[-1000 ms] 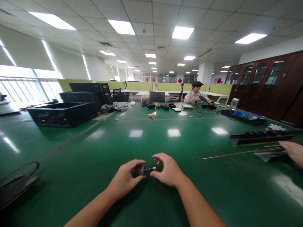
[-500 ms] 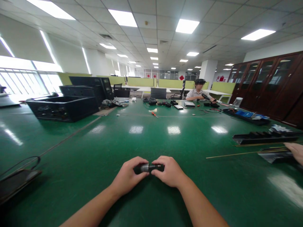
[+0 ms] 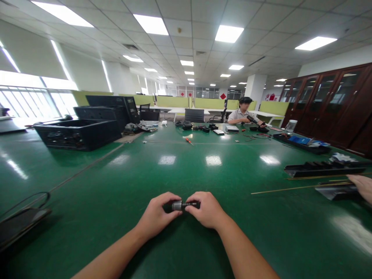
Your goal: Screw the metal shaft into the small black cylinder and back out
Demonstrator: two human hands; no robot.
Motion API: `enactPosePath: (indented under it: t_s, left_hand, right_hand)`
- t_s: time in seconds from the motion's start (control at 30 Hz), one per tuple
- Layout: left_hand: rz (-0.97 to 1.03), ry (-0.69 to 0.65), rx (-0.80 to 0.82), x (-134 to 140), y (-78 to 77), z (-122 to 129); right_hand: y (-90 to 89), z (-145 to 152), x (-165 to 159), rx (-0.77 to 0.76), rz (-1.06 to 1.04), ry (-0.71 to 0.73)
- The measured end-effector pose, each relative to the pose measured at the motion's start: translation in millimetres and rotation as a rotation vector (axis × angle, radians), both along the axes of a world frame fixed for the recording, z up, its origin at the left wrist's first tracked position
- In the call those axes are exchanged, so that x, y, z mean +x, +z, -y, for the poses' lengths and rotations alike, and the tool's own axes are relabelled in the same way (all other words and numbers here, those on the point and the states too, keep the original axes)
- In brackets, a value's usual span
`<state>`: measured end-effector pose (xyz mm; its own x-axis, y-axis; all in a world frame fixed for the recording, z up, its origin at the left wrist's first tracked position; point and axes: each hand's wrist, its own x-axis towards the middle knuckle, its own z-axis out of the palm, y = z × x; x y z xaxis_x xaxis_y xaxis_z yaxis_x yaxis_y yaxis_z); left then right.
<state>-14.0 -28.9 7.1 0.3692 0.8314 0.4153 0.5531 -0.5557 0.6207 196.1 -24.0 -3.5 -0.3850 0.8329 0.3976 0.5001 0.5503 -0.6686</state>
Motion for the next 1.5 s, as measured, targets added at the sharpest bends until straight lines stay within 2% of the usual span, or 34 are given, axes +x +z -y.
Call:
enactPosePath:
  t_s: [1.5]
  left_hand:
    - [0.001,0.024,0.013,-4.8,-2.2,-3.9]
  right_hand:
    - [1.2,-0.3,4.9,-0.009,0.052,-0.029]
